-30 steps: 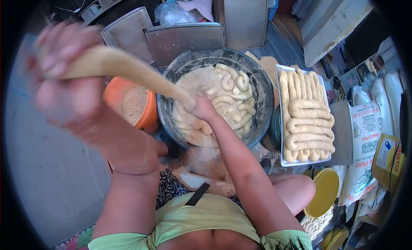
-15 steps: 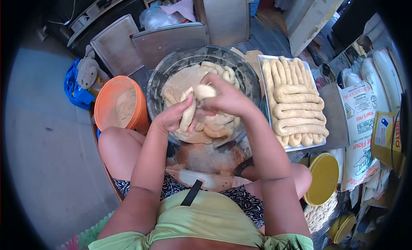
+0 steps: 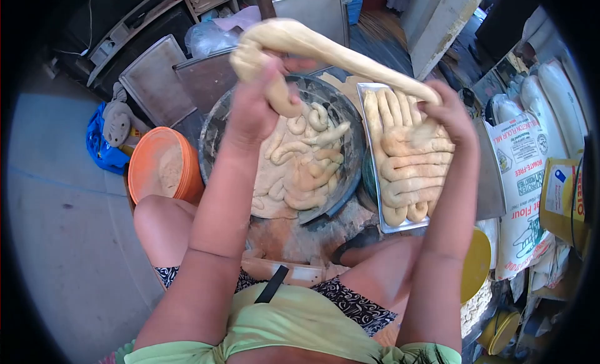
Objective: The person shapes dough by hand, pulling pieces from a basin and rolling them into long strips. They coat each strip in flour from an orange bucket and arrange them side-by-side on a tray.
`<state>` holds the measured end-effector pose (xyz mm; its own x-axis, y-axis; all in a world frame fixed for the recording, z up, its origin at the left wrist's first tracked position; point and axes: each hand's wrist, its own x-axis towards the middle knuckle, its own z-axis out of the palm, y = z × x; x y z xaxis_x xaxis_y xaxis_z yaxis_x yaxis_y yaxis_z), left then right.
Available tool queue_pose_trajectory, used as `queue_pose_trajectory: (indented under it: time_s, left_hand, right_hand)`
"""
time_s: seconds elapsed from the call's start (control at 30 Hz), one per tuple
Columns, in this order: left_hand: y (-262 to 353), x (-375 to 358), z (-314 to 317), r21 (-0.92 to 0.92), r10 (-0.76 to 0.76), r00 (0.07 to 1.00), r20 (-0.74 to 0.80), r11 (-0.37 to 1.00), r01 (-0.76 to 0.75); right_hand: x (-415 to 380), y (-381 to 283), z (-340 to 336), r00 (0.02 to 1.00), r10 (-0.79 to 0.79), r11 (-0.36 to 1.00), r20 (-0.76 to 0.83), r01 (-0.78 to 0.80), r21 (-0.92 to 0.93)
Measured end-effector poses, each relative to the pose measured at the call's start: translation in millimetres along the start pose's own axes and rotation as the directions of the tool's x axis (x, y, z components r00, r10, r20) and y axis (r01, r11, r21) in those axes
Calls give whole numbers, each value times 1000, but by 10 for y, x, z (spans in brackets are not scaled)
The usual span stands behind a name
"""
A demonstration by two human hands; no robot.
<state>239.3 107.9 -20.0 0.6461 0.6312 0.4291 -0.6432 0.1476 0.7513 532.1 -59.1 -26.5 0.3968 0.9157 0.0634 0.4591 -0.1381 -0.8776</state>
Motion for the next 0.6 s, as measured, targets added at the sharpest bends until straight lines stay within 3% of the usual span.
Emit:
queue_pose_trajectory:
  time_s: [0.07,0.1,0.17,0.2,0.23,0.27,0.3,0.33,0.37,0.43,0.47,0.5,0.57,0.6]
  left_hand:
    - [-218,-65,16,410,-113,990,-82,902,137]
    - [-372,-118,29,547,-172,976,-130,809,215]
    - [-696,-211,40,709,-192,981,-13,691,145]
    - [-853,-261,39,744,-284,959,3,641,188]
    - [-1005,-309,36,778,-375,927,14,586,225]
    - [-1148,-353,35,777,-376,926,14,587,227]
    - [-1280,-387,33,850,-414,908,56,497,174]
    - [-1392,-421,18,910,-455,885,95,401,109]
    - [-1503,-482,-16,911,-457,884,98,399,105]
    - [-1626,-554,-46,924,-254,946,201,371,-96]
    - [-1624,-539,-75,950,-453,886,98,307,52]
    - [-1585,-514,-39,952,-455,885,96,303,53]
    - [-1493,-472,42,950,-485,874,27,284,129]
    - [-1456,-432,80,951,-487,873,22,280,132]
  right_hand:
    - [105,187,-414,997,-50,989,-66,40,-142]
    - [132,277,-567,995,18,982,-100,-37,-187]
    - [306,816,-819,984,81,954,-157,-122,-273]
    - [379,1101,-829,969,125,900,-215,-201,-386]
    - [432,1361,-779,948,160,826,-277,-282,-488]
    - [396,1510,-609,953,129,652,-274,-290,-701]
    - [323,1664,-427,959,102,428,-265,-283,-858]
    - [281,2009,-317,949,97,568,-299,-299,-767]
    - [252,2263,-268,938,97,693,-333,-304,-654]
    - [255,2092,-262,913,165,629,-373,-389,-673]
    - [244,1963,-272,883,230,556,-408,-464,-690]
    - [225,1872,-316,884,232,559,-406,-463,-687]
    - [177,1729,-381,765,176,559,-620,-596,-576]
    - [166,1720,-412,743,189,553,-642,-621,-556]
